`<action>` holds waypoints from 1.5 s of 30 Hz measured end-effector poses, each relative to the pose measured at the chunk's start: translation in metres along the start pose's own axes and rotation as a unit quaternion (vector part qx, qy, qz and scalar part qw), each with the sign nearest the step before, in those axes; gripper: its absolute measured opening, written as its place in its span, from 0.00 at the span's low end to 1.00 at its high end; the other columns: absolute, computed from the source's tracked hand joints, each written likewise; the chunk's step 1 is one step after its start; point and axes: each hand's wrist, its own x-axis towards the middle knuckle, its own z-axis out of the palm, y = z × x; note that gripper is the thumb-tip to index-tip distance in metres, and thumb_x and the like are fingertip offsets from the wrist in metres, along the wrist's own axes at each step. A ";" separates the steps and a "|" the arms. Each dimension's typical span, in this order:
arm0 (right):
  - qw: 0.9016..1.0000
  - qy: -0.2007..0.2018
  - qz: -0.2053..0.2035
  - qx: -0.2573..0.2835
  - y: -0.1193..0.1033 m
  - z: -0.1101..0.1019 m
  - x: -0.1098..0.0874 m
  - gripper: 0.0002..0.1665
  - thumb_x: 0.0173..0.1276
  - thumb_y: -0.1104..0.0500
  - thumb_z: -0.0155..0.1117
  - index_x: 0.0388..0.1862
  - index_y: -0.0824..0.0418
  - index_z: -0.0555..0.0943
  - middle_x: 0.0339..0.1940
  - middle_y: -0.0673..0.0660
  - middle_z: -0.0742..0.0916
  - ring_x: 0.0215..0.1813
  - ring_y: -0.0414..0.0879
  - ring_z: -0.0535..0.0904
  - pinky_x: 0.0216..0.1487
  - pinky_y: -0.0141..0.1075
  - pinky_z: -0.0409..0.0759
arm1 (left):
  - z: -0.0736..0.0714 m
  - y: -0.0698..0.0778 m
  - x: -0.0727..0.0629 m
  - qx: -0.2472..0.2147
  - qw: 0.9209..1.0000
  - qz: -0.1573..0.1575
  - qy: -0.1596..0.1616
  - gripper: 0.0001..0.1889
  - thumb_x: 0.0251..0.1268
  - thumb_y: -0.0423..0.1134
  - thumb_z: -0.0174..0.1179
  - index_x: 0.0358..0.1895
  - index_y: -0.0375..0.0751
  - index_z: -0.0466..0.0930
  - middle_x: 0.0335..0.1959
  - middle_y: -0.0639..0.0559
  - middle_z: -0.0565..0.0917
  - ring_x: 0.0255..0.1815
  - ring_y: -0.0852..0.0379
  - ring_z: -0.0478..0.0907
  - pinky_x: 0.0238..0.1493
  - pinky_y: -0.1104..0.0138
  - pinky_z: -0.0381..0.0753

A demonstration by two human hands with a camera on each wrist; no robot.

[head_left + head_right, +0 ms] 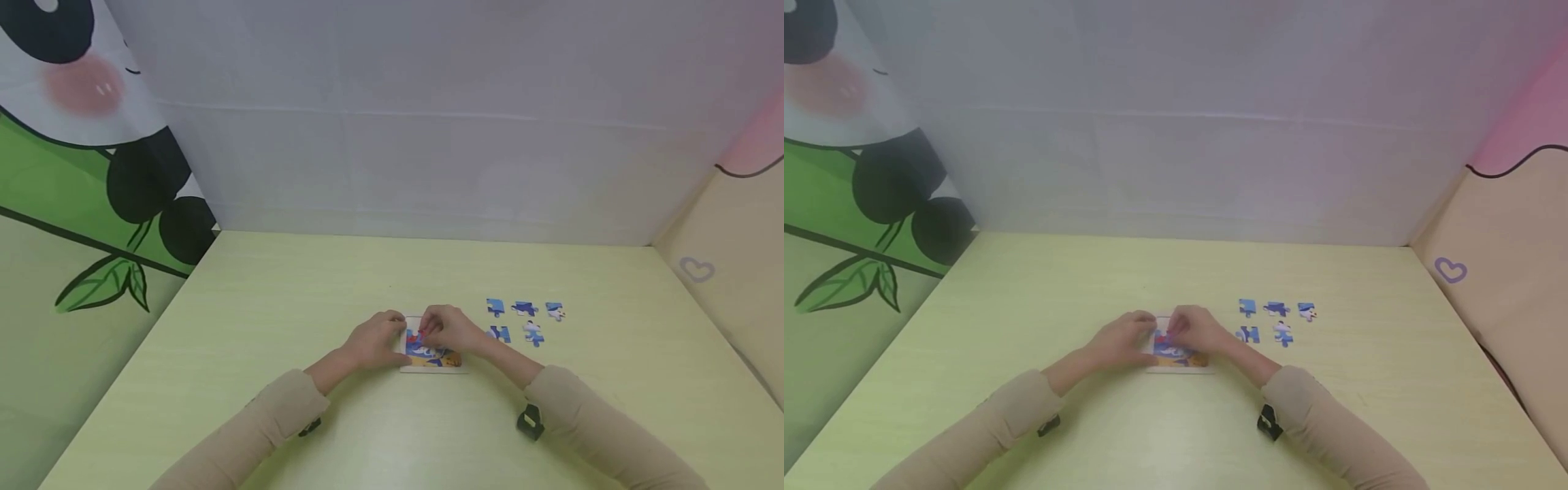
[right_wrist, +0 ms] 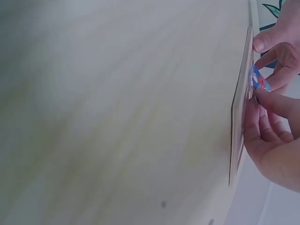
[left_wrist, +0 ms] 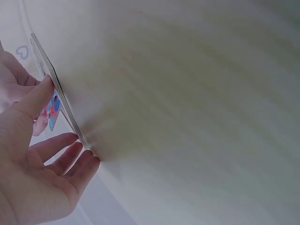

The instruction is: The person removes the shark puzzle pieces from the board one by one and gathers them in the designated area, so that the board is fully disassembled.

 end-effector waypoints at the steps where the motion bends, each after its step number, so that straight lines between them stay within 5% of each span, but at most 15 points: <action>1: 1.000 0.002 0.006 0.004 0.000 0.000 0.000 0.09 0.54 0.70 0.64 0.33 0.63 0.76 0.28 0.53 0.81 0.32 0.42 0.78 0.36 0.32 0.79 | 0.000 0.000 0.000 -0.003 1.000 -0.001 0.000 0.31 0.47 0.48 0.68 0.52 0.30 0.75 0.56 0.42 0.72 0.57 0.46 0.69 0.55 0.58 0.72; 14: 0.999 0.002 0.030 0.017 0.002 -0.013 -0.007 0.08 0.55 0.67 0.64 0.34 0.63 0.76 0.29 0.53 0.81 0.32 0.43 0.77 0.36 0.33 0.78 | 0.001 0.000 0.000 -0.006 1.000 -0.007 -0.001 0.32 0.45 0.48 0.69 0.52 0.30 0.75 0.57 0.42 0.72 0.57 0.47 0.68 0.57 0.59 0.71; 26: 0.999 0.032 0.020 0.022 0.043 -0.079 -0.054 0.08 0.57 0.67 0.63 0.35 0.66 0.76 0.30 0.57 0.82 0.34 0.46 0.77 0.35 0.33 0.77 | 0.004 0.000 -0.002 0.004 1.000 -0.015 -0.004 0.33 0.45 0.50 0.69 0.53 0.30 0.74 0.58 0.42 0.72 0.58 0.47 0.68 0.57 0.58 0.71; 35: 0.995 0.037 0.074 0.049 0.076 -0.130 -0.097 0.11 0.60 0.66 0.60 0.40 0.72 0.74 0.33 0.60 0.81 0.36 0.46 0.79 0.39 0.37 0.81 | 0.003 -0.005 -0.004 0.005 1.000 -0.014 -0.001 0.33 0.46 0.50 0.69 0.53 0.30 0.74 0.58 0.43 0.71 0.59 0.47 0.68 0.57 0.59 0.70; 45: 0.991 0.041 0.126 0.006 0.109 -0.161 -0.131 0.16 0.60 0.62 0.61 0.42 0.73 0.75 0.33 0.58 0.82 0.33 0.40 0.77 0.36 0.33 0.79 | 0.003 -0.006 -0.005 -0.002 1.000 -0.016 0.000 0.33 0.46 0.49 0.69 0.53 0.30 0.74 0.58 0.42 0.72 0.59 0.46 0.67 0.58 0.58 0.69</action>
